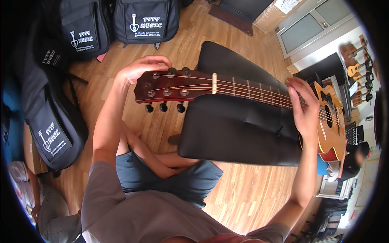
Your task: The person sits on a bench and tunes an acoustic guitar by turning the tuning pegs on the headstock. They repeatedly pluck the strings to check the pitch and make fine adjustments to the tuning pegs.
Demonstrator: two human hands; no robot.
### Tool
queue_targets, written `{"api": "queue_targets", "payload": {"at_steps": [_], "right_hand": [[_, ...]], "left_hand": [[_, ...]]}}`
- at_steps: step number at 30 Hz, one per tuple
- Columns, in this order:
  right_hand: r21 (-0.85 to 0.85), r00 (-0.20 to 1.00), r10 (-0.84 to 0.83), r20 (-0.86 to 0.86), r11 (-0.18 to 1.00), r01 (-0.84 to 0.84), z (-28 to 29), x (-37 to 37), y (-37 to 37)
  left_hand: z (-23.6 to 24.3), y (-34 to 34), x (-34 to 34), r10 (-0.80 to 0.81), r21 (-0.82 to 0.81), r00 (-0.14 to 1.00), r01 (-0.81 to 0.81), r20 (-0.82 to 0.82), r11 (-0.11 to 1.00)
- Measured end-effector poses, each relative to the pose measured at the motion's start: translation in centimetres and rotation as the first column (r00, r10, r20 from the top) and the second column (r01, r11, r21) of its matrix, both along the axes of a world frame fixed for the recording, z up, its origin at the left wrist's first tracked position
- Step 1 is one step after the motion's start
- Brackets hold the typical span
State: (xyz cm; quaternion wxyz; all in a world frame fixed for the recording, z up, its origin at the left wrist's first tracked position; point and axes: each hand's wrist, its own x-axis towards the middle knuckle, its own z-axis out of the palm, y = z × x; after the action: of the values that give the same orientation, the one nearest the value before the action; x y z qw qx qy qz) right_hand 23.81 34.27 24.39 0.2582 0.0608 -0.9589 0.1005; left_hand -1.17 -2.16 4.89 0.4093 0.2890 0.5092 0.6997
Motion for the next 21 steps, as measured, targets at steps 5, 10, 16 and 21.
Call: {"api": "queue_targets", "payload": {"at_steps": [5, 10, 16, 21], "right_hand": [[0.154, 0.967, 0.256, -0.007, 0.955, -0.252, -1.4, -4.8, -9.5], [0.009, 0.89, 0.429, 0.154, 0.9, -0.436, -3.0, -9.7, -15.5], [-0.091, 0.902, 0.388, 0.19, 0.921, -0.378, -4.8, -11.9, -16.6], [-0.062, 0.91, 0.378, 0.172, 0.926, -0.373, -5.0, -11.0, -16.4]], "left_hand": [[-1.0, -0.8, -0.2, -0.053, 0.077, 0.997, 0.057, -0.057, 0.995], [-2.7, -0.1, 0.0, -0.154, 0.333, 0.987, 0.133, 0.037, 0.933], [-3.6, 0.2, 0.1, -0.161, 0.367, 0.985, 0.127, 0.063, 0.921], [-3.2, -0.2, -0.1, -0.199, 0.268, 0.977, 0.17, 0.082, 0.948]]}}
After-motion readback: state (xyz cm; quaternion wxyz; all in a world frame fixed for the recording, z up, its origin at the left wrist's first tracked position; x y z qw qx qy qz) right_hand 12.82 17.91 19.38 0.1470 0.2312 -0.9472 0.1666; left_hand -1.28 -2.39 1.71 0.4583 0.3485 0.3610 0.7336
